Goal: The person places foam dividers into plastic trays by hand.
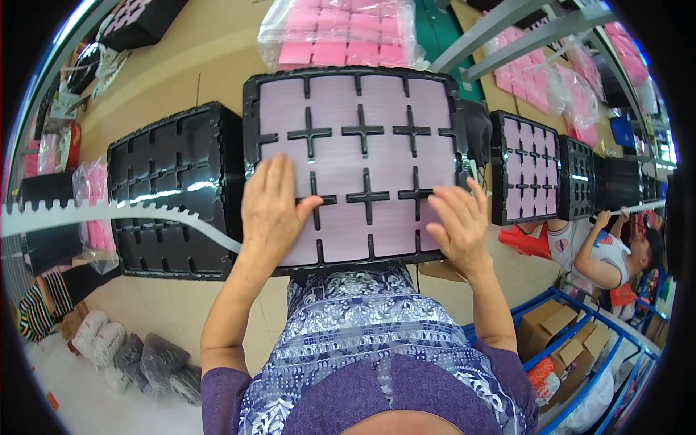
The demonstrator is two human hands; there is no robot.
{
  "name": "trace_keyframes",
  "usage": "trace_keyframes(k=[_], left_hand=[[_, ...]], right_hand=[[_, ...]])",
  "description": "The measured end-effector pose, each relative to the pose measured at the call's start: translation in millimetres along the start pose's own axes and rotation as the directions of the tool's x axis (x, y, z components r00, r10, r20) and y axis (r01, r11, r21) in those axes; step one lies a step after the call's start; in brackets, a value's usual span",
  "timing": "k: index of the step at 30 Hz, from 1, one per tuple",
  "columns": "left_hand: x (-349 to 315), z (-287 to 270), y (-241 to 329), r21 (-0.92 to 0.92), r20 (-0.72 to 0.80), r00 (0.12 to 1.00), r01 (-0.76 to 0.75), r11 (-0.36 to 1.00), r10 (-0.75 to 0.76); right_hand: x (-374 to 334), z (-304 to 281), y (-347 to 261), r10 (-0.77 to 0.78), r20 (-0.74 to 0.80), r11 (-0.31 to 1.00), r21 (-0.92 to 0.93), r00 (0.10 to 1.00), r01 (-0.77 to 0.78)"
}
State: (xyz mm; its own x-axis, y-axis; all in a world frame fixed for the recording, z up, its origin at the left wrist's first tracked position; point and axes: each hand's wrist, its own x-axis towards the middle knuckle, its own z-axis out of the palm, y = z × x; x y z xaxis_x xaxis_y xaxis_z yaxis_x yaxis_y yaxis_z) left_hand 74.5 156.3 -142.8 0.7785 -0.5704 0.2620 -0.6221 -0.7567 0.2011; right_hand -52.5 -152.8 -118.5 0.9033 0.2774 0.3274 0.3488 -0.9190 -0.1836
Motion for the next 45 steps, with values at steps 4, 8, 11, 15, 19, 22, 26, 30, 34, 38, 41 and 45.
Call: trace_keyframes(k=[4,8,11,15,19,22,26,30,34,38,41,45], left_hand=[[33.8,-6.5,-8.0,0.113,-0.138,0.99,-0.022,0.993,0.037],[63.2,-1.5,-20.9,0.162,-0.248,0.957,-0.112,0.98,0.15],[68.1,17.4,-48.7,0.16,-0.195,0.97,-0.112,0.981,0.142],[65.5,21.8,-51.1,0.186,-0.148,0.985,-0.061,0.981,0.089],[64.4,18.5,-47.7,0.238,-0.159,0.986,-0.018,0.971,0.057],[68.6,19.4,-43.7,0.22,-0.146,0.987,-0.037,0.975,0.071],[75.9,27.5,-48.0,0.197,-0.159,0.984,-0.048,0.979,0.08],[53.3,-13.4,-39.1,0.006,-0.141,0.99,0.011,1.0,-0.01],[-11.3,-37.6,-9.5,-0.135,0.043,0.993,0.115,0.984,-0.11],[-36.0,-19.4,-6.3,-0.229,0.109,0.962,0.27,0.935,-0.252],[-41.4,-21.6,-0.8,-0.298,0.056,0.952,0.303,0.905,-0.301],[-53.2,-14.8,-10.0,-0.453,0.061,0.872,0.457,0.765,-0.485]], right_hand=[[42.0,-5.3,37.2,0.073,-0.19,0.995,-0.049,0.979,-0.083],[79.0,29.5,82.9,0.093,-0.195,0.981,-0.152,0.976,-0.124],[89.1,45.0,97.3,0.067,-0.152,0.971,-0.219,0.986,-0.099],[81.4,56.3,103.3,0.123,-0.124,0.975,-0.168,0.985,-0.143],[85.1,59.0,99.7,0.185,-0.138,0.972,-0.122,0.973,-0.202],[80.6,56.5,100.4,0.195,-0.109,0.956,-0.201,0.975,-0.214],[86.3,59.5,106.8,0.179,-0.107,0.964,-0.181,0.978,-0.197],[75.8,21.9,82.9,0.167,-0.145,0.986,0.013,0.975,-0.167],[1.1,-1.2,36.2,0.302,0.026,0.952,0.037,0.953,-0.302],[-18.9,7.8,15.4,0.42,0.074,0.904,0.051,0.905,-0.424],[-24.2,7.5,16.4,0.511,0.057,0.83,0.225,0.857,-0.51],[-35.9,6.2,18.1,0.628,0.087,0.71,0.341,0.773,-0.616]])
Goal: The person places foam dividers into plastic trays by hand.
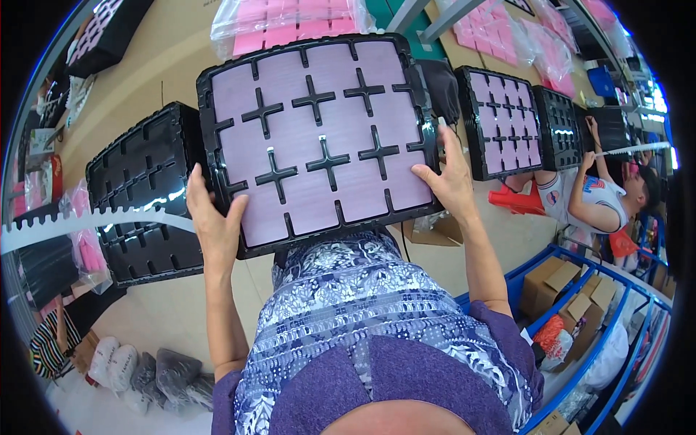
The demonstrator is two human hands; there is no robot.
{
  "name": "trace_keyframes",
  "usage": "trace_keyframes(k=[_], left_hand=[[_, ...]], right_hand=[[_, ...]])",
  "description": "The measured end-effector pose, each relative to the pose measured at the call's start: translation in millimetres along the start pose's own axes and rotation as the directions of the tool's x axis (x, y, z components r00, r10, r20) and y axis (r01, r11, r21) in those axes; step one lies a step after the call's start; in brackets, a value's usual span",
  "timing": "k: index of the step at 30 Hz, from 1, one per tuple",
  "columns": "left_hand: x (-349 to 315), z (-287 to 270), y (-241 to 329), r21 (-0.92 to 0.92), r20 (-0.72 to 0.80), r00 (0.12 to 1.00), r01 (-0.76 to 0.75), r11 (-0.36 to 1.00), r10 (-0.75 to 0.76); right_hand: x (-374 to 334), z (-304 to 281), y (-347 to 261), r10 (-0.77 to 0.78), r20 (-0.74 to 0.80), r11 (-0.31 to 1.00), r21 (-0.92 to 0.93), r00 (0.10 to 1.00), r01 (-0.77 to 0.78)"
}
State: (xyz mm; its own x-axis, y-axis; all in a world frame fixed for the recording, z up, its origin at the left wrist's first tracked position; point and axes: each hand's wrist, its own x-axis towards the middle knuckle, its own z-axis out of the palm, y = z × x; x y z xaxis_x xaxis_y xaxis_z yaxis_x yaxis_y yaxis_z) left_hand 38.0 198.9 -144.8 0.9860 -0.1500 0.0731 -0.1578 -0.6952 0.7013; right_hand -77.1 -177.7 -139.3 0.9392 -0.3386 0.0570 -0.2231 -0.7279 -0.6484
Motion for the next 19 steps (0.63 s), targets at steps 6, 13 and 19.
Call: trace_keyframes(k=[6,13,19], left_hand=[[8.6,3.5,-10.7,0.156,0.023,0.999,0.038,0.987,-0.042],[4.9,4.4,-26.3,-0.17,-0.216,0.974,0.036,0.985,-0.072],[22.7,6.7,119.9,-0.286,0.032,0.977,-0.192,0.939,0.209]], right_hand=[[-5.2,10.6,3.7,-0.029,-0.157,0.994,-0.106,0.987,0.013],[-9.1,-23.8,-49.0,-0.083,-0.326,0.992,-0.12,0.942,0.046],[-16.7,-103.3,29.7,0.117,-0.364,0.993,0.042,0.924,-0.11]])
